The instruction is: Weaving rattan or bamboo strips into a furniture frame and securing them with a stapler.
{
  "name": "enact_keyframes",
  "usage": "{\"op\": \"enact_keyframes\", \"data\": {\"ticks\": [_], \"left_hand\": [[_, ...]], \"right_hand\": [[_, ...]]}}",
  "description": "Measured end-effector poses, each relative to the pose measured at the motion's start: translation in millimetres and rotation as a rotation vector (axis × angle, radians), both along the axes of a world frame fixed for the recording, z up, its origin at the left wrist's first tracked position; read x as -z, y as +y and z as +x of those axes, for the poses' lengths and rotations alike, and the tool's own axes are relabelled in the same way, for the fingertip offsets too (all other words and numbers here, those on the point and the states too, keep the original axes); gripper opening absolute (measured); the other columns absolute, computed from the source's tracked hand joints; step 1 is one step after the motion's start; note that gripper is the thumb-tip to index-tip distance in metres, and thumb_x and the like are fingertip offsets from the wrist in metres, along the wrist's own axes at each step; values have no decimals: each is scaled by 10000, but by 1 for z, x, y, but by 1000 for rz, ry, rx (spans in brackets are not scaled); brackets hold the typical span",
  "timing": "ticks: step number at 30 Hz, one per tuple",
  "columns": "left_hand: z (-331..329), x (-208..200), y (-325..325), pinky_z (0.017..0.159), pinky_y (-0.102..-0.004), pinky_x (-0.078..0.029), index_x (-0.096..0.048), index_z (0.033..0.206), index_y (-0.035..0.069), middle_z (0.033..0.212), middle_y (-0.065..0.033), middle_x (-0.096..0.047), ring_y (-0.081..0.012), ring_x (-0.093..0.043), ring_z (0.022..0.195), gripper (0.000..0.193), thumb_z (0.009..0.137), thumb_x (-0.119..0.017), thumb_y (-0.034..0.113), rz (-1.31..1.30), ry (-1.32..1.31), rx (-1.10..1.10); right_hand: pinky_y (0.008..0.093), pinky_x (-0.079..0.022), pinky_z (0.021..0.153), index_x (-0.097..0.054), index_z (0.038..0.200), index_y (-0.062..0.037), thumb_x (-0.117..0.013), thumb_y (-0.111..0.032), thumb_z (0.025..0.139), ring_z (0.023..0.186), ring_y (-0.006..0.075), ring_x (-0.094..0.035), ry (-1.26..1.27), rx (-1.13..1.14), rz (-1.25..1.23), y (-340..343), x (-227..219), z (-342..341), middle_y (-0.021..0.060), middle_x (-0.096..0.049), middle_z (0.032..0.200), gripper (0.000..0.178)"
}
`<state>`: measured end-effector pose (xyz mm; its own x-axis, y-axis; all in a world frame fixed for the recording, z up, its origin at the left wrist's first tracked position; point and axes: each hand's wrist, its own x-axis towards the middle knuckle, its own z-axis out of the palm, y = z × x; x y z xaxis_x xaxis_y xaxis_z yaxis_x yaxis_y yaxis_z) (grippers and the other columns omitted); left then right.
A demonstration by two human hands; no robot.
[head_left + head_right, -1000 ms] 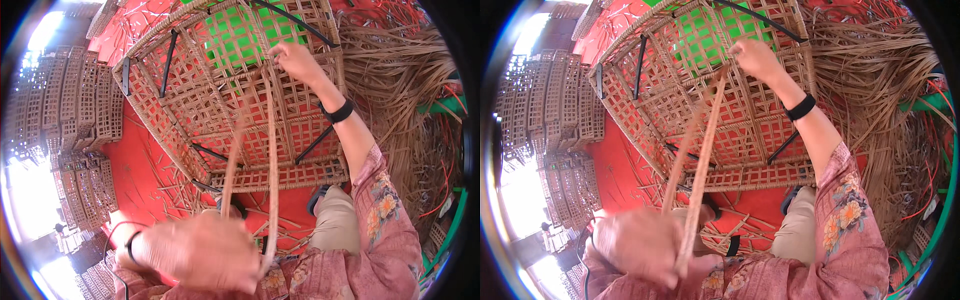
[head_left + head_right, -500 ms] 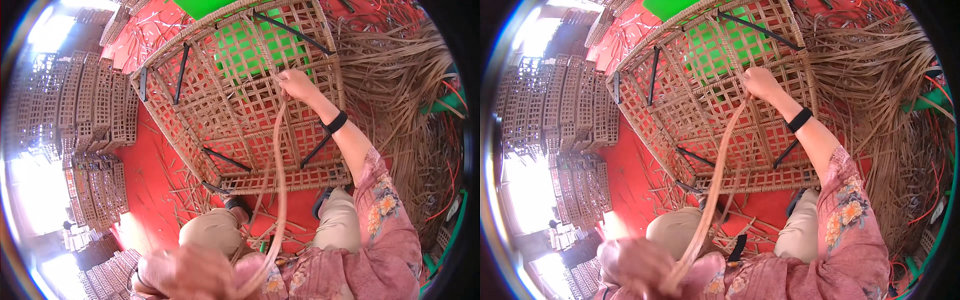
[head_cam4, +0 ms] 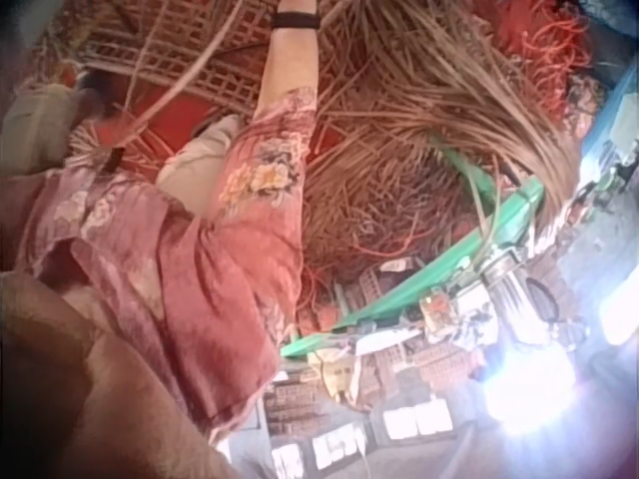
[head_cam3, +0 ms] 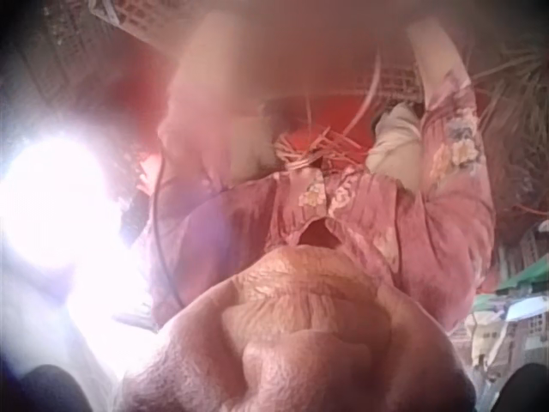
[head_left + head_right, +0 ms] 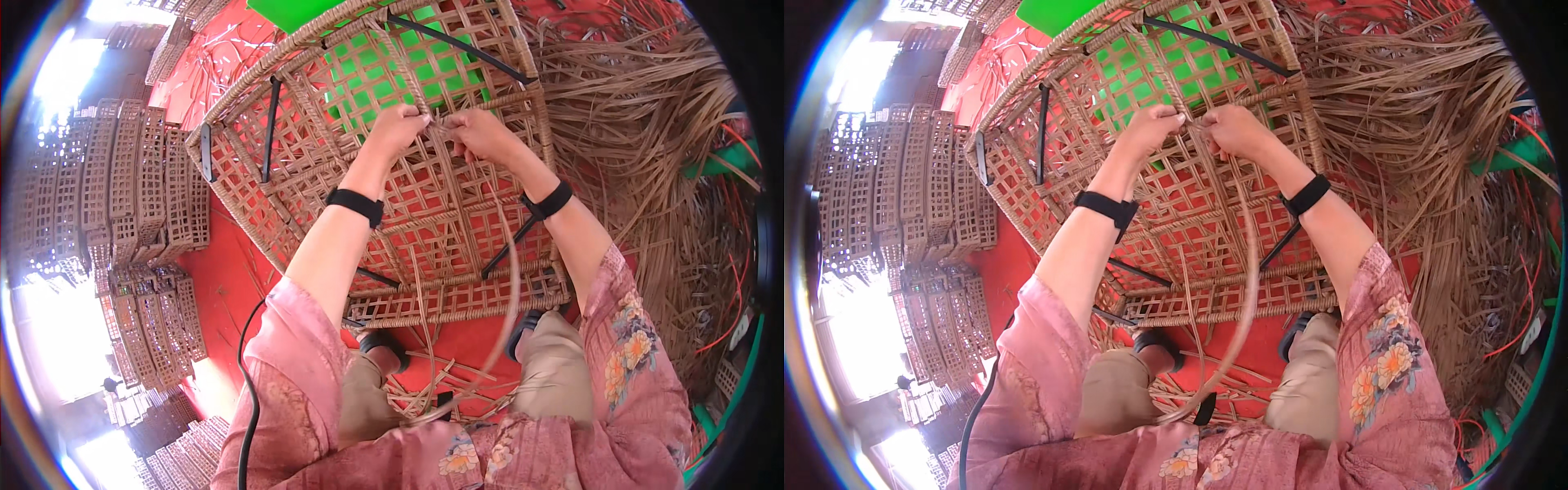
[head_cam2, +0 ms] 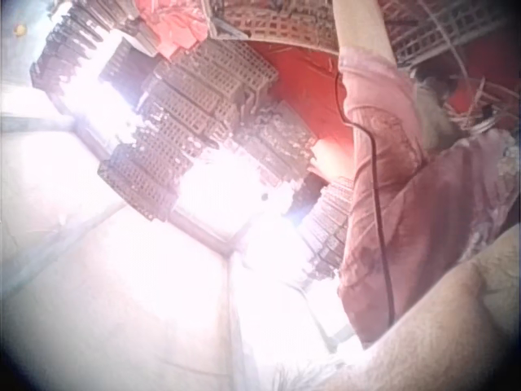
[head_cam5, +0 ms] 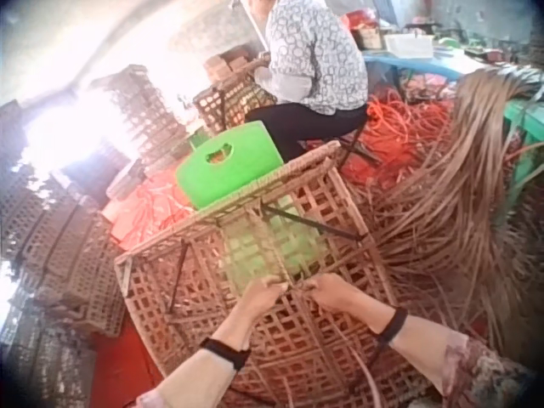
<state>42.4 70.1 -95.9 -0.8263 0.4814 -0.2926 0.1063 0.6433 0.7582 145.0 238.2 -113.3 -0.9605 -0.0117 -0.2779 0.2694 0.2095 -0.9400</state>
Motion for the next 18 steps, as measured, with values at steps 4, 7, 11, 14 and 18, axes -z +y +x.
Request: {"op": "enact_keyframes", "data": {"ticks": [4, 7, 11, 14, 18], "left_hand": [[5, 2, 4, 558, -210, -421, -608, 1006, 21, 842, -28, -646, -75, -565, 672, 259, 819, -689, 180, 172, -332, -142], [9, 6, 3, 492, -191, -378, -609, 973, 46, 809, -3, -629, -58, -525, 584, 200, 821, -685, 152, 271, -353, -201], [13, 10, 2, 458, -193, -352, -607, 973, 56, 762, 19, -589, -51, -473, 516, 196, 811, -690, 129, 319, -348, -219], [12, 10, 3, 460, -201, -344, -611, 966, 46, 718, 31, -556, -44, -426, 496, 214, 801, -702, 148, 333, -331, -126], [9, 11, 7, 549, -277, -426, -646, 859, -2, 768, -13, -615, -116, -526, 621, 187, 755, -722, 134, 243, -253, -102]], "right_hand": [[270, -454, 439, -634, 1045, 30, -505, -87, 824, 454, 135, -571, -7, 80, 135, 6, 3, -6, 104, -636, 636, 281], [392, -516, 628, -659, 841, 16, -555, -152, 765, 663, 304, -654, -42, 116, 235, 7, 1, -10, 175, -652, 710, 211], [436, -511, 686, -664, 816, 7, -533, -183, 761, 783, 359, -650, 161, 226, 719, -6, -5, -9, 208, -656, 783, 237], [464, -501, 719, -664, 783, 7, -537, -197, 742, 824, 393, -634, 82, 265, 763, -9, -14, -11, 227, -652, 827, 244], [459, -506, 696, -660, 754, 13, -566, -191, 701, 788, 390, -639, 146, 268, 885, -8, -21, -23, 236, -647, 796, 230]]}}
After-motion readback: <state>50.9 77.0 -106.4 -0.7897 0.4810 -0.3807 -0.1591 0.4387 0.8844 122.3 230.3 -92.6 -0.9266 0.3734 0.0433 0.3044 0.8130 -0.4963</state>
